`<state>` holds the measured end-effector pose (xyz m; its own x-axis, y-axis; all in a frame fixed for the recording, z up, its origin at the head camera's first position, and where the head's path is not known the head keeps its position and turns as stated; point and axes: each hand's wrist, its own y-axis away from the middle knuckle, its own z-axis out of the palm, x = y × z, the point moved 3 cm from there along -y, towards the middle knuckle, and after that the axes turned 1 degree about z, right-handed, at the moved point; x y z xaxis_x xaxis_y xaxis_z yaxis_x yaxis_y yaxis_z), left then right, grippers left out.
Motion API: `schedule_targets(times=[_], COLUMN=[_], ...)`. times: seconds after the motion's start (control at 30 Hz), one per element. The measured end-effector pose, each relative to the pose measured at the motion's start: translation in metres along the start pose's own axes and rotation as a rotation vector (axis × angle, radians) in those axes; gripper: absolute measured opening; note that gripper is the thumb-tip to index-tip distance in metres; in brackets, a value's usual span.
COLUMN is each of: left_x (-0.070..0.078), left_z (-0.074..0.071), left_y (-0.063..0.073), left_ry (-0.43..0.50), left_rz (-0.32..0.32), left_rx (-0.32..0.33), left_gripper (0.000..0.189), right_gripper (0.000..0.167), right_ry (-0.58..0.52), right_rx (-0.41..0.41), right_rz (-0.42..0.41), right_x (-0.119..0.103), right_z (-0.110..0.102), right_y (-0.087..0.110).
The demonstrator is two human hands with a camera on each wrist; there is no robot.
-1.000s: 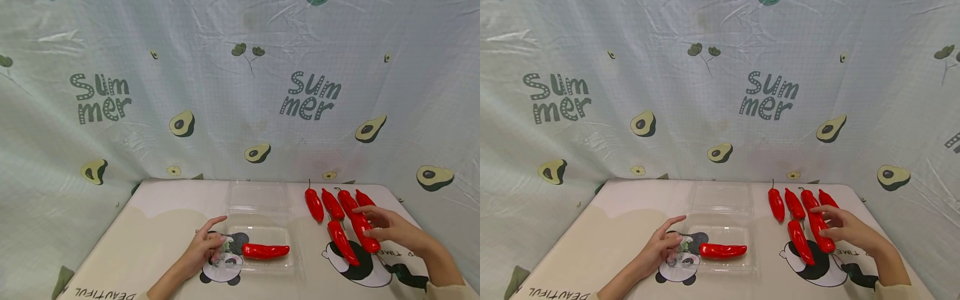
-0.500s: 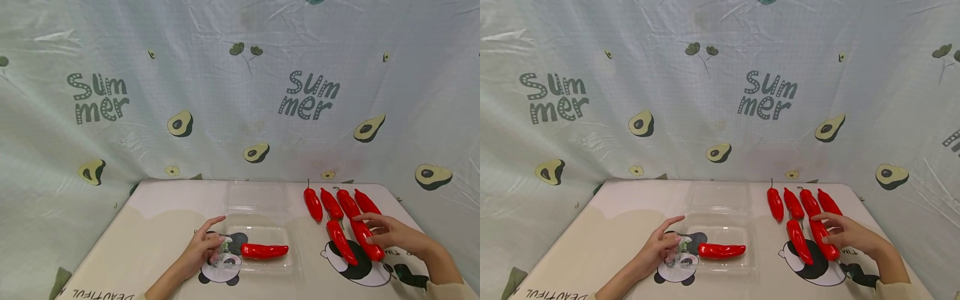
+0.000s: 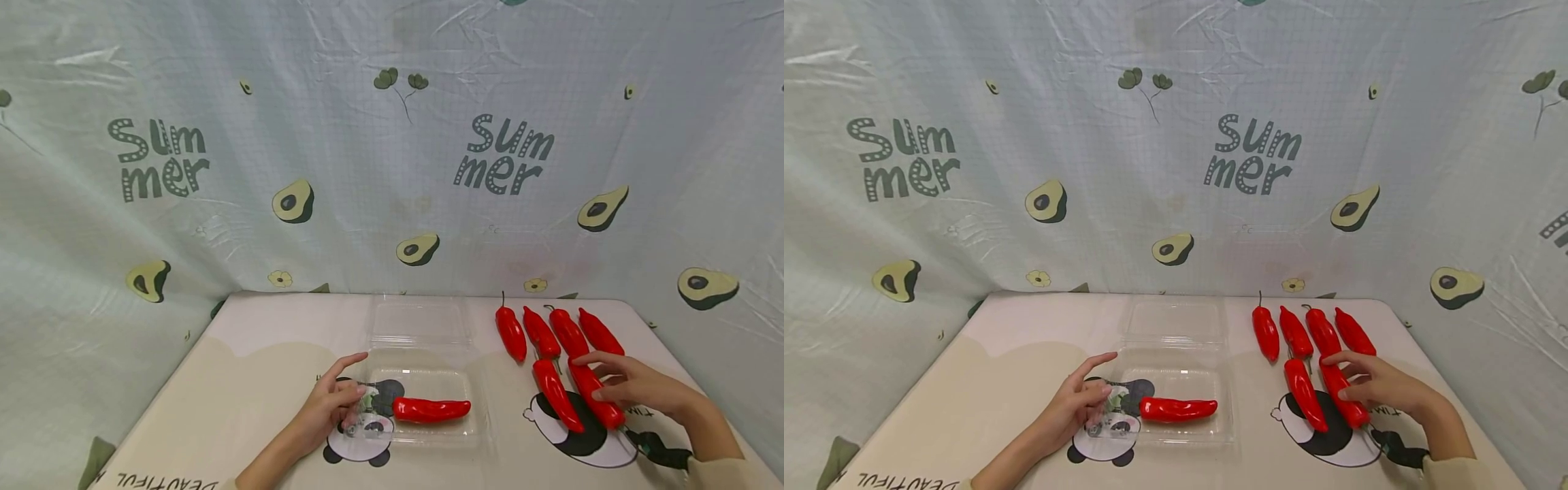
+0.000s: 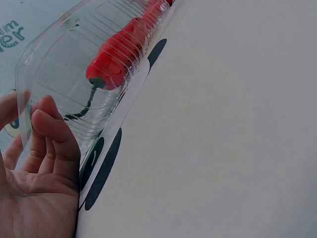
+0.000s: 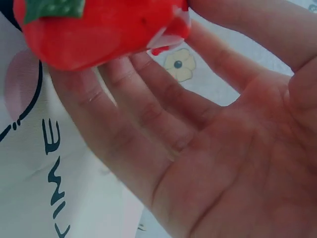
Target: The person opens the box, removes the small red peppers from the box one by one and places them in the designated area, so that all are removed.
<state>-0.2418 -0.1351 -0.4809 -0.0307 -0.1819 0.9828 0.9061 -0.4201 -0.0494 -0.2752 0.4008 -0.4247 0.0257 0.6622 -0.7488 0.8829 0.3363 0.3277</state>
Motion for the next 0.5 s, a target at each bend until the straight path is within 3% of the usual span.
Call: schedule_targets(times=[0.5], left_x=[0.0007], left_z=[0.0], left_y=[-0.0006], left_ry=[0.006], left_rz=[0.016], left_rx=[-0.012], left_gripper=[0.07], right_gripper=[0.064], right_ry=[-0.012], right_rx=[0.041], right_rz=[0.041], right_x=[-0.0008], right_z=[0.0042], right_y=[-0.0086])
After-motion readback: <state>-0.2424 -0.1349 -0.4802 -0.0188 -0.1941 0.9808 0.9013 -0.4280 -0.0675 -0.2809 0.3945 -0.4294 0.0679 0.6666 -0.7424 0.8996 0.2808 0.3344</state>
